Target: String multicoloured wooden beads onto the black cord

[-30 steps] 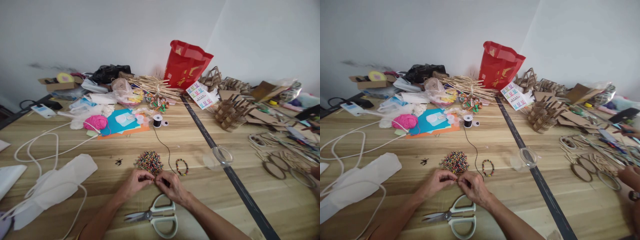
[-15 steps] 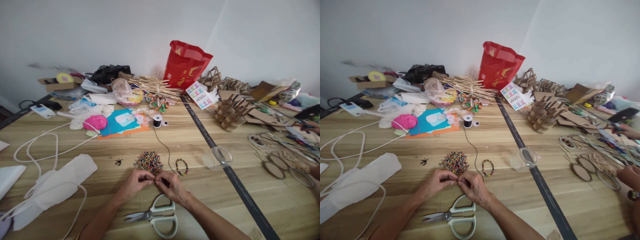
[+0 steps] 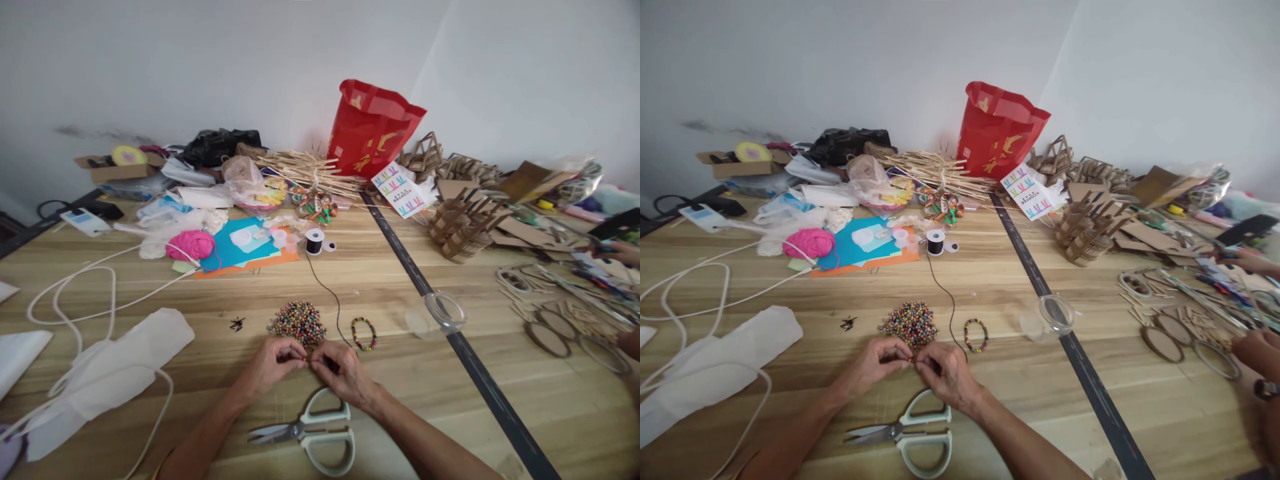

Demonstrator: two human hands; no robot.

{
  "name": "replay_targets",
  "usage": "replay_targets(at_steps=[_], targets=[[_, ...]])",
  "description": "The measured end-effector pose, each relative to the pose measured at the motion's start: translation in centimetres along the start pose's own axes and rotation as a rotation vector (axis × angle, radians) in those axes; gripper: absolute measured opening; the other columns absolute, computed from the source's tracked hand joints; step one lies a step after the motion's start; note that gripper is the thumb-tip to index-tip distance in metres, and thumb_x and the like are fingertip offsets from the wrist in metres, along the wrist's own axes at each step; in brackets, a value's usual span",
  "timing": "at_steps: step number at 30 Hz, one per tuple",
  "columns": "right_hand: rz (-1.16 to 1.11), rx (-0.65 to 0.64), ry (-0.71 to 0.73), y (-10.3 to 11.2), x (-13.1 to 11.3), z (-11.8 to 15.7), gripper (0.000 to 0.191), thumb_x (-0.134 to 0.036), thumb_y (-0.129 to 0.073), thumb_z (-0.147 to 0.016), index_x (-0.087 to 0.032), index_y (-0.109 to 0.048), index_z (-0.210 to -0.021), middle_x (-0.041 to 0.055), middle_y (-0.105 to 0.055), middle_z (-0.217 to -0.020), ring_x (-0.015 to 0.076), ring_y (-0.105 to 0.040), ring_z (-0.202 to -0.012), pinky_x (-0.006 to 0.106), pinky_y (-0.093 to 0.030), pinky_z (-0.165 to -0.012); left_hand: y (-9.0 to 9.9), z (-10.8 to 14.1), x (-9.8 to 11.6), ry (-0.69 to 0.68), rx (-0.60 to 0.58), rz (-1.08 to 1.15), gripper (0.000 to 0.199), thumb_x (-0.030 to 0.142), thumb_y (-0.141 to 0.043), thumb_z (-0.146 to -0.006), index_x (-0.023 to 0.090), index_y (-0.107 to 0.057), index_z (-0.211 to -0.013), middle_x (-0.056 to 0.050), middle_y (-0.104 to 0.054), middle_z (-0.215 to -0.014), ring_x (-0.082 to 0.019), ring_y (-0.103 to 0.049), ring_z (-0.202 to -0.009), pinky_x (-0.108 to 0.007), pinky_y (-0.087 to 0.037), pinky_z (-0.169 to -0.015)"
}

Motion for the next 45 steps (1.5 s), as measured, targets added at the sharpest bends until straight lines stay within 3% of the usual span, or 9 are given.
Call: replay_targets(at_steps=[36, 45], targets=[[-0.002, -0.007, -0.009, -0.05, -0.06, 0.01, 0.012, -0.02, -0.052, -0.085, -0.017, -0.06, -0.077, 0.0012, -0.06, -0.068, 0.0126, -0.055, -0.063, 0.021, -0.04, -0.061, -0.23, 0.02, 0.08, -0.033, -0.018, -0.106, 0.005, 0.018, -0.062, -0.064, 0.014, -0.064, -0.066, 0.002, -0.057, -0.058, -0.011, -0.048, -0.056, -0.021, -0.037, -0.054], [0.01, -0.011, 0.004, -0.05, -0.17, -0.01, 0.012, -0.019, -0.052, -0.085, -0.017, -0.06, -0.076, 0.0012, -0.06, -0.068, 0.0125, -0.055, -0.064, 0.021, -0.04, -0.061, -0.37, 0.15, 0.49, -0.028, -0.005, -0.136, 0.006, 0.015, -0.062, -0.064, 0.013, -0.066, -0.067, -0.001, -0.062, -0.061, -0.013, -0.053, -0.059, -0.023, -0.041, -0.057]])
Point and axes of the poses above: each hand's wrist, its own z-axis away from the middle knuckle, its own y-axis out of the back of the hand, x = y × z, the point moved 3 cm from there along -z, towards the middle knuckle
